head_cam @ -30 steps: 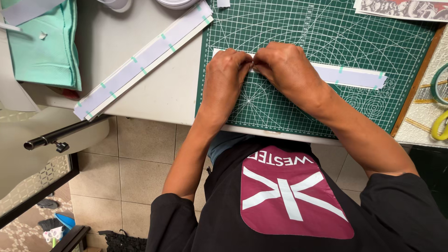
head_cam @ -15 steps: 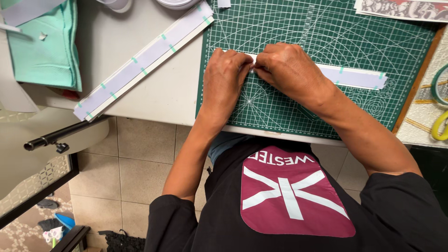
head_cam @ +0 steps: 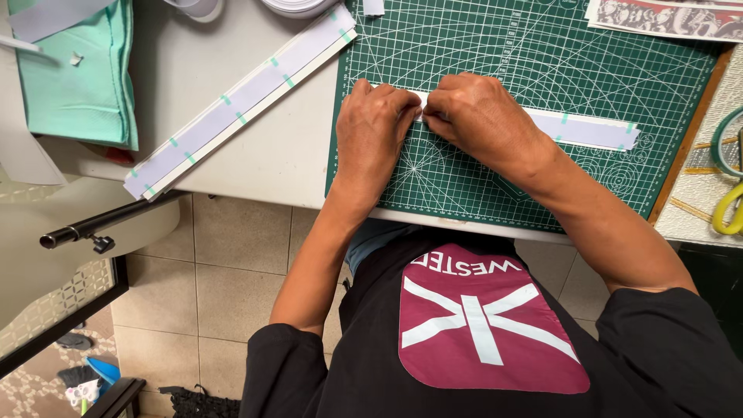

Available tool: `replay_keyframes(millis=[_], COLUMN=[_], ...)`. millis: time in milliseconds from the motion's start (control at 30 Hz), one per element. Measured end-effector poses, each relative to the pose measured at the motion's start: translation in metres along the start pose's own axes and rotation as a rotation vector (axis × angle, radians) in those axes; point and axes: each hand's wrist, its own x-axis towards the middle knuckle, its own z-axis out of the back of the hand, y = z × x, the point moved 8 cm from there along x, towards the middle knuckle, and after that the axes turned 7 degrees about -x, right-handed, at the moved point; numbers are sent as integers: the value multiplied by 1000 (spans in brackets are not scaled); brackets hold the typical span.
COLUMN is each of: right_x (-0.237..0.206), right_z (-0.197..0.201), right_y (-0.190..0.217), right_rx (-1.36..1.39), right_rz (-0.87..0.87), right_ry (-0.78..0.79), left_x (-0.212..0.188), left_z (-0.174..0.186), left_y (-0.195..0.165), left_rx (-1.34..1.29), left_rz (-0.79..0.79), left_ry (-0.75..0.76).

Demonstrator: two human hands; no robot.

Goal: The person assembles a long white strip by applying small pieces of green tape at intervals, then folds the strip in half lengthwise. The person also handles a patterned strip and a roll of green tape on a green cutting mat.

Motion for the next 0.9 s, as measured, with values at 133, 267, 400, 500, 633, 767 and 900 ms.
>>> replay_keyframes(millis=[133, 267, 400, 500, 633, 767, 900], right_x=[0, -3, -17, -28, -34, -34, -34], right_z=[-2, -3, 5, 7, 6, 6, 3], right_y=[-1, -2, 6, 12, 17, 21, 27], right_rx=[8, -19, -50, -91, -201, -268, -372], right_rz=[-3, 7, 110, 156, 219, 273, 303], right_ry=[6, -6, -74, -77, -60, -71, -48], left_x=[-1, -1, 0, -1, -1, -1, -2], left_z=[0, 0, -1, 0, 0, 0, 0], left_y=[1, 1, 1, 1, -1, -1, 0], left_rx=[10, 12, 26, 17, 26, 31, 24], left_rz=[-1, -9, -15, -26, -41, -48, -25], left_ry=[-6, -10, -13, -15, -36, -37, -22])
